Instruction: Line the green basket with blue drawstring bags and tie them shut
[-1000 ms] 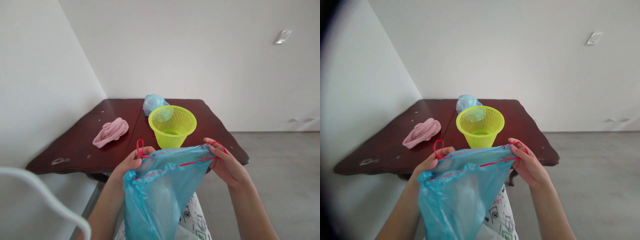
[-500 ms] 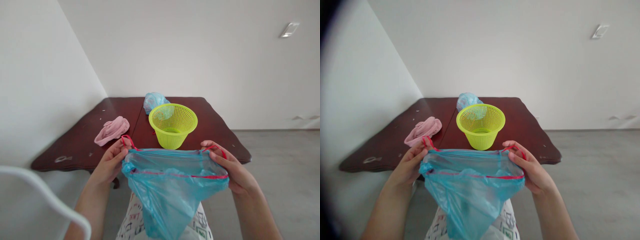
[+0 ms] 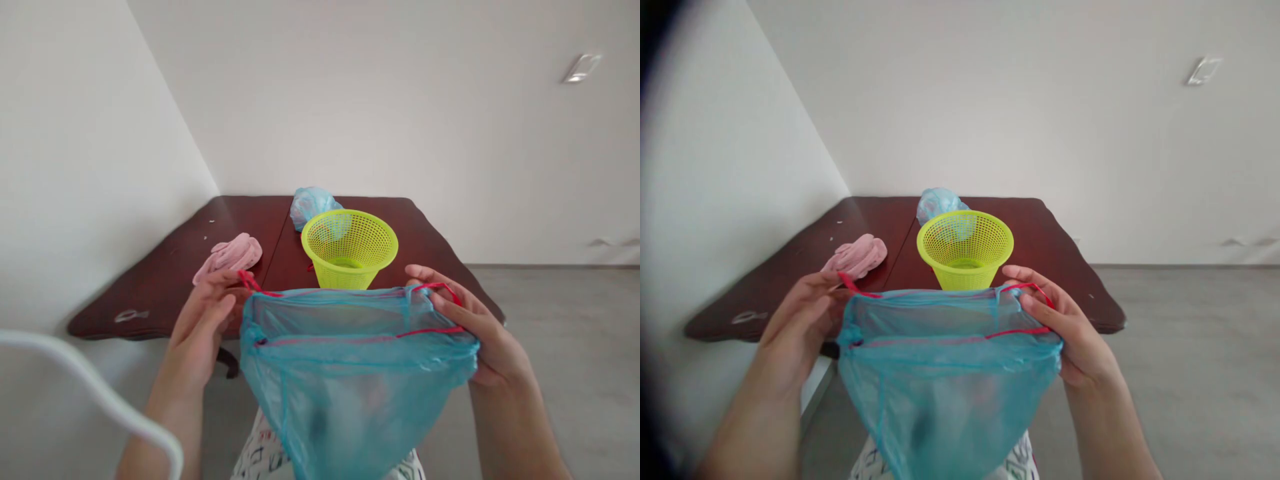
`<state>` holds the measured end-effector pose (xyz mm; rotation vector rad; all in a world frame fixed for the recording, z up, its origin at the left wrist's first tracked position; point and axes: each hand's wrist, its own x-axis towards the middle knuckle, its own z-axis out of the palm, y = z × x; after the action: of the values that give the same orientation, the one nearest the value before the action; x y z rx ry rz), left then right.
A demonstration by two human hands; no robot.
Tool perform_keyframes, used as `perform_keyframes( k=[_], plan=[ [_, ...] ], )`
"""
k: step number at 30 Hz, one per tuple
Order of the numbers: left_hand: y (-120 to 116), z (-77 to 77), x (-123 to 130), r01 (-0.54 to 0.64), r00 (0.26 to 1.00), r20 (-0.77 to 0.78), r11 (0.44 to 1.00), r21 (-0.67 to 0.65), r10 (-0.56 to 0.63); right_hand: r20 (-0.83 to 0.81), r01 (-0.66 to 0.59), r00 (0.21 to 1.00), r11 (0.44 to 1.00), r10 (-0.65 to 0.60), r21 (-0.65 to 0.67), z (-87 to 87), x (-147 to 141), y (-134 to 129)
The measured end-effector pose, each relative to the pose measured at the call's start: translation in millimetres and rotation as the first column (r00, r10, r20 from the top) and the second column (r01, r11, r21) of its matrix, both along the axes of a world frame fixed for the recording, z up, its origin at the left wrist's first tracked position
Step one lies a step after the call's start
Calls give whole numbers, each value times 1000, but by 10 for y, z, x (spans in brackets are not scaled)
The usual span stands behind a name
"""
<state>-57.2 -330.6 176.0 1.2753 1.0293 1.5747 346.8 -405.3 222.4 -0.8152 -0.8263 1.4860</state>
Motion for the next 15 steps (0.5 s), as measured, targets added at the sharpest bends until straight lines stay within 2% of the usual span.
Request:
perform_keyframes(
  k=[1, 2, 3, 4, 5, 6, 7, 8, 9, 11, 13, 15],
  plan=[
    [-66, 23, 56, -135, 989, -34, 978, 159, 142, -11, -25, 1000, 999, 25, 20, 35, -30, 1],
    [-147, 50, 120, -223, 967, -43, 919, 326, 251, -16, -54, 998, 998, 55, 38, 70, -63, 4],
    [-239, 79, 189, -224, 956, -65, 856, 466, 286, -16, -85, 996, 995, 86, 52, 104, -100, 9],
    [-331, 111, 261, -109, 964, -144, 825, 554, 224, -8, -116, 993, 991, 117, 67, 137, -141, 15],
    [-413, 141, 335, 89, 955, -281, 820, 566, 91, 8, -145, 989, 986, 144, 81, 169, -185, 22],
    [-477, 168, 411, 305, 900, -430, 813, 496, -75, 29, -173, 985, 980, 171, 94, 197, -233, 29],
    [-516, 189, 489, 483, 803, -548, 795, 367, -235, 51, -207, 978, 972, 203, 107, 221, -284, 36],
    [-528, 198, 569, 593, 702, -615, 773, 226, -359, 69, -242, 970, 962, 235, 128, 238, -337, 41],
    [-515, 194, 649, 650, 629, -637, 751, 116, -446, 83, -273, 961, 950, 262, 151, 245, -390, 46],
    [-431, 142, 801, 721, 535, -628, 693, -9, -565, 106, -320, 947, 927, 305, 196, 232, -493, 52],
    [-313, 37, 934, 786, 446, -623, 615, -71, -642, 133, -353, 935, 906, 330, 234, 189, -577, 56],
    [-200, -94, 1046, 822, 386, -644, 564, -86, -661, 166, -376, 925, 892, 343, 250, 141, -632, 59]
  ],
)
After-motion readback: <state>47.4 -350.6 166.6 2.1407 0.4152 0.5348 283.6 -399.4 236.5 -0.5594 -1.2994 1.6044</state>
